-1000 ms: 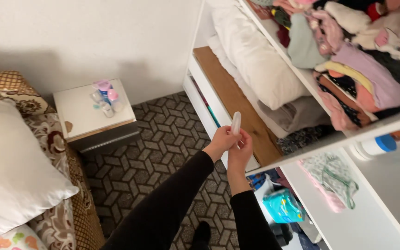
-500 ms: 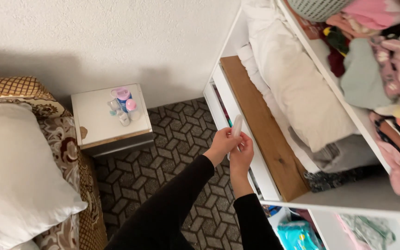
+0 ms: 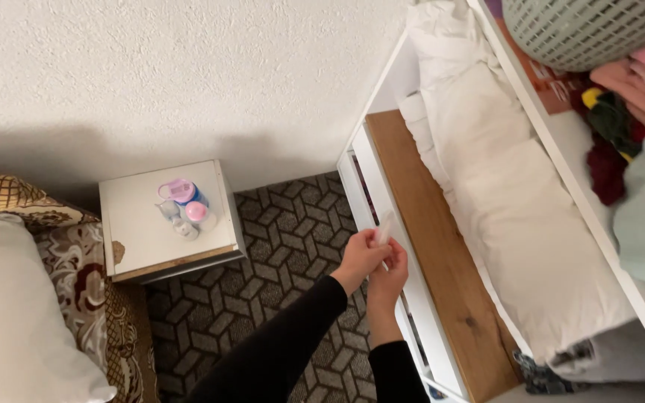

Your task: The person picks up two hairbrushes from a shelf and places them into a drawer. They then pick up a white tube, open the drawer again, and place the tube inside. Finally, they pick up a pink headband and place it into a basket filled with baby items.

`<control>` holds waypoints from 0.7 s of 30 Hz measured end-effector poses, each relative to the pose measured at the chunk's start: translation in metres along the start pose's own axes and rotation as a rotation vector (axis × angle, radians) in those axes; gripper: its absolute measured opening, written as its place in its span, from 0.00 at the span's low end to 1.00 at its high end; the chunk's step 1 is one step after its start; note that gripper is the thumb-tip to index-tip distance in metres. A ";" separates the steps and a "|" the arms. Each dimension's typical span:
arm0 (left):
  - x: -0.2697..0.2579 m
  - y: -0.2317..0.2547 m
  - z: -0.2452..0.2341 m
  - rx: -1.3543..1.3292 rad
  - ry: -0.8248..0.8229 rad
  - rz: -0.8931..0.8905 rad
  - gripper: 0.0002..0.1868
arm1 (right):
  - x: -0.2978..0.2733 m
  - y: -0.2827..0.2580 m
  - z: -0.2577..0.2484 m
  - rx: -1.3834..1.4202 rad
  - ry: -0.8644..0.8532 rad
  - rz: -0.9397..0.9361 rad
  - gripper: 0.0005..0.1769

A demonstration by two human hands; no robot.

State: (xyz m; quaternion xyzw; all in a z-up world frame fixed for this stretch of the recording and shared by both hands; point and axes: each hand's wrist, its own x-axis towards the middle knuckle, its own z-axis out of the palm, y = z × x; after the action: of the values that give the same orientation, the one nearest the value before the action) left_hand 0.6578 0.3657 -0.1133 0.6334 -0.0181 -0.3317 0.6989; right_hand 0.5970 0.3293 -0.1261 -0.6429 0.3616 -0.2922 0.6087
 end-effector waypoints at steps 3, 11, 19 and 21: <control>0.019 -0.002 0.008 0.000 0.010 0.004 0.10 | 0.012 -0.010 0.012 -0.002 0.017 0.012 0.28; 0.053 -0.011 -0.004 0.014 0.003 -0.023 0.09 | 0.037 0.027 0.026 -0.093 0.090 0.057 0.27; 0.099 -0.020 -0.048 0.031 -0.026 -0.015 0.09 | 0.041 0.009 0.078 -0.162 0.134 0.239 0.20; 0.117 -0.028 -0.056 0.037 -0.040 -0.009 0.09 | 0.049 0.023 0.089 -0.103 0.138 0.221 0.23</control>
State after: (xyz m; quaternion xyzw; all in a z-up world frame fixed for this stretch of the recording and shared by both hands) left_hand 0.7617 0.3587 -0.1953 0.6396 -0.0355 -0.3472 0.6849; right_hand 0.6944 0.3398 -0.1601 -0.6080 0.4859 -0.2479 0.5769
